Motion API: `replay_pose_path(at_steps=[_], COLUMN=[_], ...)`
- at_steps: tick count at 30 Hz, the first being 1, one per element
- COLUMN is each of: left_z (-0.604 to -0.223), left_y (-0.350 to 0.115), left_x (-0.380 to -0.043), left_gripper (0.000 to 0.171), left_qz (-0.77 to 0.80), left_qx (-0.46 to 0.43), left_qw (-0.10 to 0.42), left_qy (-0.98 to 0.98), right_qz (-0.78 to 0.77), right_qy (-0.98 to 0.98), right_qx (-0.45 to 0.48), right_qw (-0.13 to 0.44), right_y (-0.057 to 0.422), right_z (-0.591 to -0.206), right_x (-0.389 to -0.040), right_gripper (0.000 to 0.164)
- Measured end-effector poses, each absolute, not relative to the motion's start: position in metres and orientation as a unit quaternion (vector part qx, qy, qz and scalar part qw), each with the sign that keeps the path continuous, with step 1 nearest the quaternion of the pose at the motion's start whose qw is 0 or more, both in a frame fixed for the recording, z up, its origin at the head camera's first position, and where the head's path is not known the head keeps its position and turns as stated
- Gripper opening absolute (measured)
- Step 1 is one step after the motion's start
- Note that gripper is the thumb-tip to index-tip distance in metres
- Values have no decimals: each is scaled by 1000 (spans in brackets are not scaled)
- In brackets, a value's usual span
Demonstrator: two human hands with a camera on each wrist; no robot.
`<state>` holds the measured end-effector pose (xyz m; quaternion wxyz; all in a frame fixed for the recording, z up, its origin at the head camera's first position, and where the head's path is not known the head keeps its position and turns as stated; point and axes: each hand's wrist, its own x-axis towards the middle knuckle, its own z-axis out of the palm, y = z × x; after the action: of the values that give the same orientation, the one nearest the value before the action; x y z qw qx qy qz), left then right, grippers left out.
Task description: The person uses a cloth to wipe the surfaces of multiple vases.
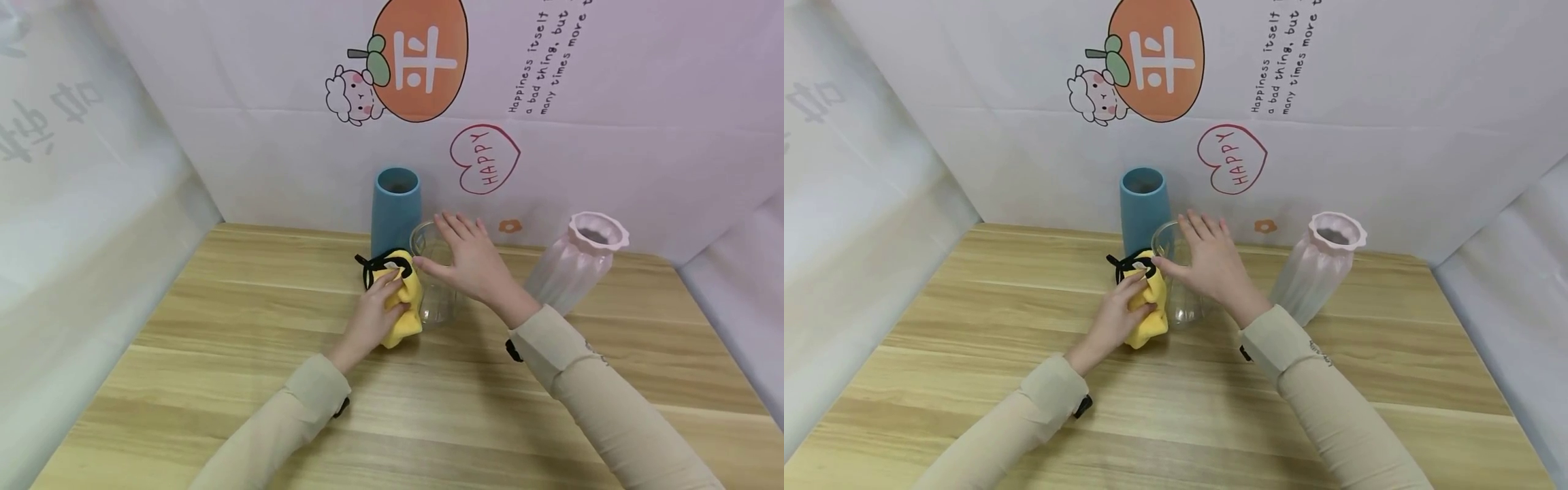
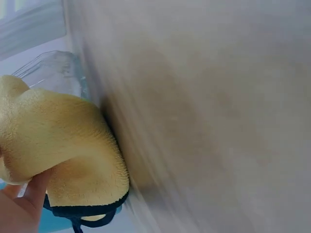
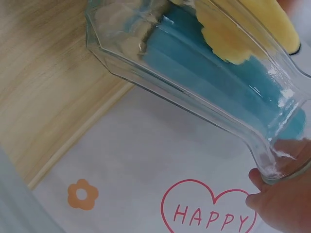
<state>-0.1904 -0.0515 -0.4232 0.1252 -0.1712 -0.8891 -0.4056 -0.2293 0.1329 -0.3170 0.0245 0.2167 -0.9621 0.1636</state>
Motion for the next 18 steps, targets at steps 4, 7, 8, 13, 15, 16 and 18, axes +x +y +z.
replay_pose_path(at_steps=[4,7,8,13,15,16,18], left_z=[-427,-425,-424,-411,-403,-399,-393], left_y=[-55,-56,-56,-54,-52,-51,-49], left_x=[-190,-191,-191,-192,-191,-191,-190], left_gripper=[44,46,46,48,48,48,48], left_qz=[-385,-394,-401,-446,-450,-450,-448], left_qx=[-174,-171,-168,-163,-165,-164,-165], left_qw=[111,122,127,151,161,164,170], left_qy=[-899,-895,-892,-867,-863,-862,-862], right_qz=[164,165,165,156,150,149,149], right_qy=[-963,-964,-965,-968,-969,-969,-966], right_qx=[212,207,205,194,191,194,208], right_qw=[26,26,25,30,32,31,22], right_y=[131,129,128,123,122,122,126], right_z=[-317,-317,-317,-315,-314,-313,-312], right_x=[-229,-228,-228,-225,-225,-225,-226], right_gripper=[87,87,87,88,88,88,86])
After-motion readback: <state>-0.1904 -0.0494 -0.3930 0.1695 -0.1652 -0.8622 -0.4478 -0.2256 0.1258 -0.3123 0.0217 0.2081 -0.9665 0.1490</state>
